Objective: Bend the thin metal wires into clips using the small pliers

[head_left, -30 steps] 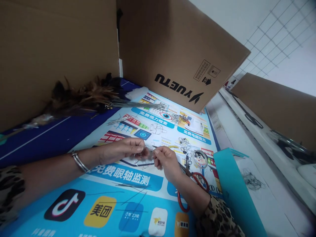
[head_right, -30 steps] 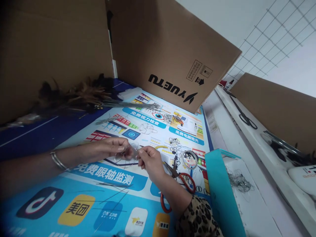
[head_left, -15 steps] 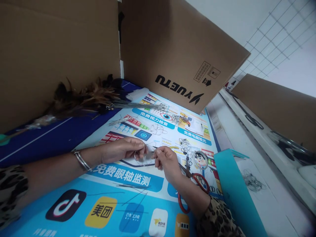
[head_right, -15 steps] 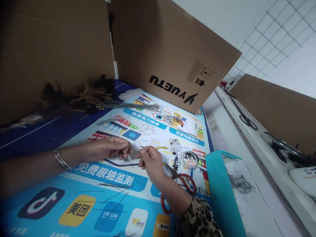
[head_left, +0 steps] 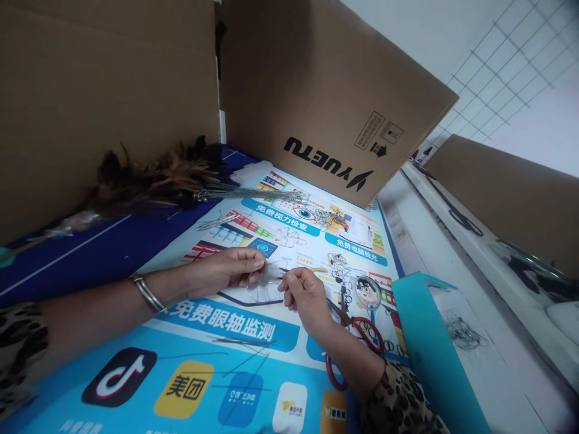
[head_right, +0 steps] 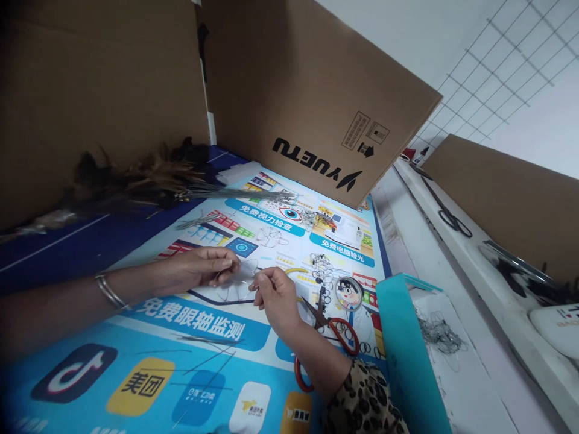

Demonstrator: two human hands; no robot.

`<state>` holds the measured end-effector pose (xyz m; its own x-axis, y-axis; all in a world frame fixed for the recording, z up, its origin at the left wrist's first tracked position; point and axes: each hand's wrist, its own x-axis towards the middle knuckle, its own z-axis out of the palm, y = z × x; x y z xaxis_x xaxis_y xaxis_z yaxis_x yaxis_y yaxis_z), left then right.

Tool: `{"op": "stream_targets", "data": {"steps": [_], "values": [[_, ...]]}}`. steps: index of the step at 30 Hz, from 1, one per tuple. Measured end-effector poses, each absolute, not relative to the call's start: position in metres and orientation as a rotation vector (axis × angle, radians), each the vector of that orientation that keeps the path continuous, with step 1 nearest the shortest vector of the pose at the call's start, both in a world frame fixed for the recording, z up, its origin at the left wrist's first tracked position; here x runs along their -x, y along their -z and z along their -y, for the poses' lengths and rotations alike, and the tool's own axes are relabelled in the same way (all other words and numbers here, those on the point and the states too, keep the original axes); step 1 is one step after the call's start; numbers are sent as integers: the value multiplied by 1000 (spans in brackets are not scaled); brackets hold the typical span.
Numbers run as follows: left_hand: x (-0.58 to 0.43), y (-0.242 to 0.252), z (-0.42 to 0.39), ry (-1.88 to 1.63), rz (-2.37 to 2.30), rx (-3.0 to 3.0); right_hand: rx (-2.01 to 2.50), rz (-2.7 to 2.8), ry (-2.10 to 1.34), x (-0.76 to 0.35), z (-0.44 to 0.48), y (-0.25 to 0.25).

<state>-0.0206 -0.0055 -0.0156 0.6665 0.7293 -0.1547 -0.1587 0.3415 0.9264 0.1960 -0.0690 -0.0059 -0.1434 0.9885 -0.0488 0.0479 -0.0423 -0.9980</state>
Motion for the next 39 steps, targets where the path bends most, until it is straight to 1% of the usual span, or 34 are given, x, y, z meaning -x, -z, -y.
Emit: {"op": "stream_targets", "data": {"steps": [7,10,13,17,24,29,36,39], "values": [[21,18,6,-659,-630,-1098,1209,1331,-1333,-197,69,5],[21,18,6,-693,-658,-1212,1240,1317,-1331,-196,69,3],[20,19,7,-710,-709,-1324,1221,1303,-1368,-196,69,2],[21,23,6,-692,-754,-1318,1174,1309,-1429,-197,68,5],[19,30,6,-734,-805,-1279,1213,1260,-1276,-199,65,12],[16,25,13,-782,-915,-1306,1290,1372,-1265,-198,68,8],[16,28,14,-814,-922,-1234,1385,1461,-1204,-192,71,-2],[16,29,13,-797,-892,-1235,1418,1444,-1232,-191,71,-2]]}}
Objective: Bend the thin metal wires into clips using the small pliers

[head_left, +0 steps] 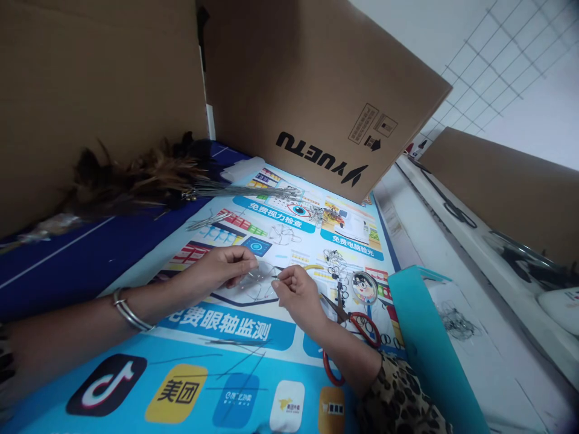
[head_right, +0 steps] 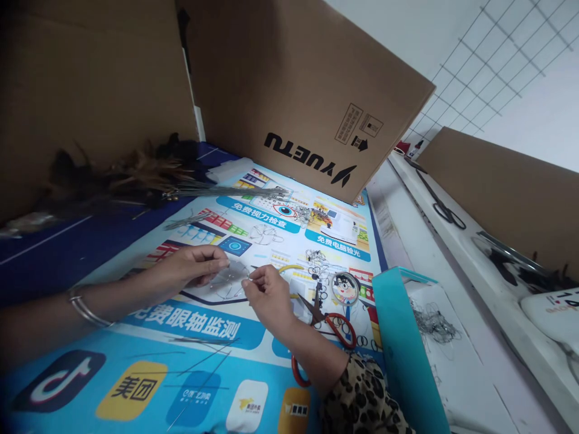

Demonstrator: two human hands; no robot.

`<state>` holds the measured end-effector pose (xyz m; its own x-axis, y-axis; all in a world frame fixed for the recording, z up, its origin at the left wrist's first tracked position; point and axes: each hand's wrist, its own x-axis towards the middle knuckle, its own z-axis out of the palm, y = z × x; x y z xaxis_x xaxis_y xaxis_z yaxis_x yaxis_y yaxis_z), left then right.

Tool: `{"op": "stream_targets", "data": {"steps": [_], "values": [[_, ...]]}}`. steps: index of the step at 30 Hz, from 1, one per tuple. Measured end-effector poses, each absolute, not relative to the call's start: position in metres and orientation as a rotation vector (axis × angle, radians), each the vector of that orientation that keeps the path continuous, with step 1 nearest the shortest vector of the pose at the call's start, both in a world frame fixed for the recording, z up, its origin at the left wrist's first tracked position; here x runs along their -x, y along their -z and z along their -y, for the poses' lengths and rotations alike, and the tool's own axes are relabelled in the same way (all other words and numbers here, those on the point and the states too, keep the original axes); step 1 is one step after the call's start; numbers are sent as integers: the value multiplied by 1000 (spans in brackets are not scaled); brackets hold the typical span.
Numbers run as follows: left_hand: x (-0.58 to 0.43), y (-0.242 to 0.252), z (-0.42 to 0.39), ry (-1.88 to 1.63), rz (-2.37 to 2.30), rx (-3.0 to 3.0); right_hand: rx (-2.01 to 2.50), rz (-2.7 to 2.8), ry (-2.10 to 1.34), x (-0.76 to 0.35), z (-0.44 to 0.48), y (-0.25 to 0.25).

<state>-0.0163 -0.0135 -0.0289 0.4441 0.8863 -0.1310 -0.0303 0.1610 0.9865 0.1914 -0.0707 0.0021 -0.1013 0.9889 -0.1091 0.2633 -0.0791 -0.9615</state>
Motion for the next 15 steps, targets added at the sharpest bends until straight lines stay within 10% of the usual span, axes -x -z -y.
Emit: {"op": "stream_targets", "data": {"steps": [15], "values": [[17,19,17,-826,-917,-1152,1313,1231,-1396,-194,68,0]]}}
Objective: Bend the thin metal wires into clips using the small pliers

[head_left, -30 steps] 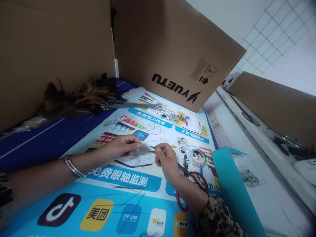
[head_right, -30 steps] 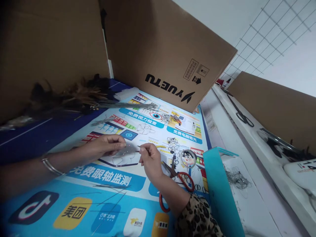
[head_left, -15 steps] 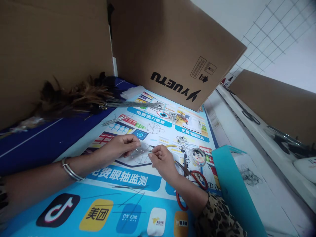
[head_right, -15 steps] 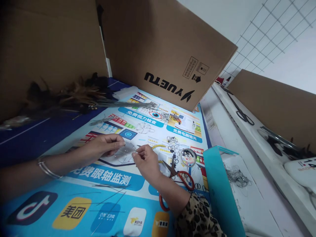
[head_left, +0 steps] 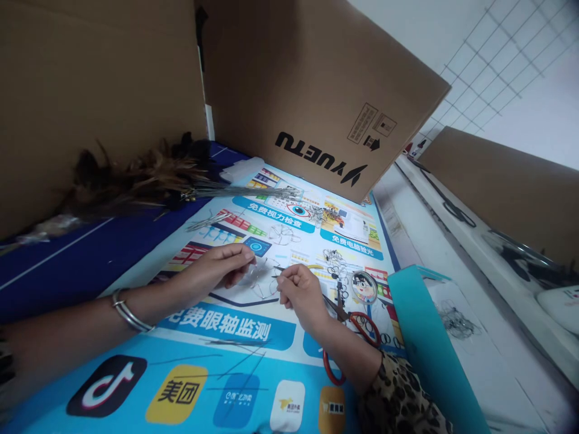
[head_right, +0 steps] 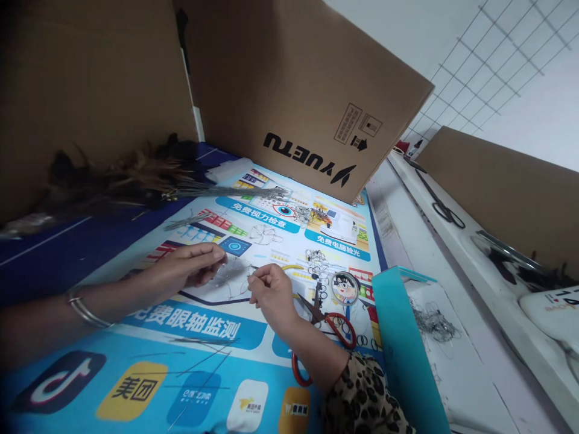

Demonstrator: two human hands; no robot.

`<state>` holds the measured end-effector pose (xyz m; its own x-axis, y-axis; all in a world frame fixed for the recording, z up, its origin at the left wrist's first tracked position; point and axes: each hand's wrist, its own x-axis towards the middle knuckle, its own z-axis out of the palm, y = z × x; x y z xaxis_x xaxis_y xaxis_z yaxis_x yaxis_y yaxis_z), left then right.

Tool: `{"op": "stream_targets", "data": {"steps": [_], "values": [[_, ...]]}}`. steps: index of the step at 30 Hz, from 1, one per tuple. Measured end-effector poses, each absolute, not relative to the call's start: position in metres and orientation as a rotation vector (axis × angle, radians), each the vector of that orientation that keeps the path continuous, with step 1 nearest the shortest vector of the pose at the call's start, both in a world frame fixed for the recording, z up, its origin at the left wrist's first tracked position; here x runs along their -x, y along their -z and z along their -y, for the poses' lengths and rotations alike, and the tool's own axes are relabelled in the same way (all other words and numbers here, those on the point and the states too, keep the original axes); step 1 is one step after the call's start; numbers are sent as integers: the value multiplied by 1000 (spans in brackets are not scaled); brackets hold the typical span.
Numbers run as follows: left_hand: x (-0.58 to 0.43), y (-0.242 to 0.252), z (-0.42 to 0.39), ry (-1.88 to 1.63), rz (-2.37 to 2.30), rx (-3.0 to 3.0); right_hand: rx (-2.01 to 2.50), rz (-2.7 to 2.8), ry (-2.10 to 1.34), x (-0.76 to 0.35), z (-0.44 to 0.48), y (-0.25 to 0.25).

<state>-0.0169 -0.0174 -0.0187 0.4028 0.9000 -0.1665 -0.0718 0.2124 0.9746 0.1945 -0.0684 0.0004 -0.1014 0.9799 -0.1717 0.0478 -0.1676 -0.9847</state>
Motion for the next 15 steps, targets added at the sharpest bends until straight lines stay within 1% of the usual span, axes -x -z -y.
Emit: {"op": "stream_targets", "data": {"steps": [10,15], "values": [[20,15,24,-847,-902,-1169,1380,1213,-1305,-193,68,-1],[20,14,27,-762,-954,-1355,1416,1268,-1243,-193,67,1]]}}
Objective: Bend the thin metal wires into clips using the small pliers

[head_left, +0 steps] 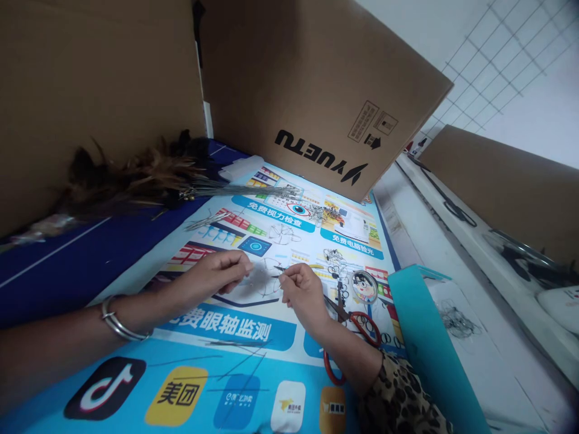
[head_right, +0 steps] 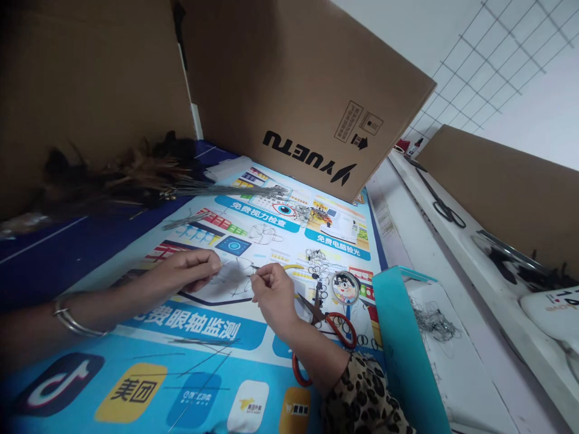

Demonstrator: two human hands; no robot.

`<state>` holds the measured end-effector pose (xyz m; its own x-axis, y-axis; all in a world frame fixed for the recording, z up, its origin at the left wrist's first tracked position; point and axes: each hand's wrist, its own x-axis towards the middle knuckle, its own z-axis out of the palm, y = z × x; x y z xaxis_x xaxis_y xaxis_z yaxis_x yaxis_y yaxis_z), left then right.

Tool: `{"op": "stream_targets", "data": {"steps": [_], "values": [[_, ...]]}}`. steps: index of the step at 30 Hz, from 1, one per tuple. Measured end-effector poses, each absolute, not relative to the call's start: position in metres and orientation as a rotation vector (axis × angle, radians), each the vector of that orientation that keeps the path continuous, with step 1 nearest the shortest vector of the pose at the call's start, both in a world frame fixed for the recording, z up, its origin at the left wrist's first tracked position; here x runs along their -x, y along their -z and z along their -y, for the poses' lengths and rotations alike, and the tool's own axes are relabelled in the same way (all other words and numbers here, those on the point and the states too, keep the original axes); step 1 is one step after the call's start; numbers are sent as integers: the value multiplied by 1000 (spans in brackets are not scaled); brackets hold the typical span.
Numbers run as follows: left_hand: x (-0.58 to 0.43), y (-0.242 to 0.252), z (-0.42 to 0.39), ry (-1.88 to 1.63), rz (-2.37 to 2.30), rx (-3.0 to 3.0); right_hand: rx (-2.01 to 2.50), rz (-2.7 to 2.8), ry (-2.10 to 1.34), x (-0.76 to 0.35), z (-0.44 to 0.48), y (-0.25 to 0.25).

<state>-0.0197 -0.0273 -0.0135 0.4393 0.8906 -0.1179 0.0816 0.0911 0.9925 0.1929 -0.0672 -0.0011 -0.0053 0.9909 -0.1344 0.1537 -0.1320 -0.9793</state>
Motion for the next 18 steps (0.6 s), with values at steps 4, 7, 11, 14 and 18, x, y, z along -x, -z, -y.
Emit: {"op": "stream_targets", "data": {"steps": [4,7,11,14,18], "values": [[17,13,26,-725,-1040,-1540,1407,1276,-1220,-193,66,5],[17,16,22,-809,-1143,-1599,1409,1268,-1218,-193,65,7],[20,21,18,-749,-1144,-1664,1411,1265,-1219,-193,66,6],[20,22,18,-705,-1101,-1761,1413,1265,-1215,-192,66,5],[20,22,19,-665,-1082,-1755,1400,1263,-1237,-191,67,3]]}}
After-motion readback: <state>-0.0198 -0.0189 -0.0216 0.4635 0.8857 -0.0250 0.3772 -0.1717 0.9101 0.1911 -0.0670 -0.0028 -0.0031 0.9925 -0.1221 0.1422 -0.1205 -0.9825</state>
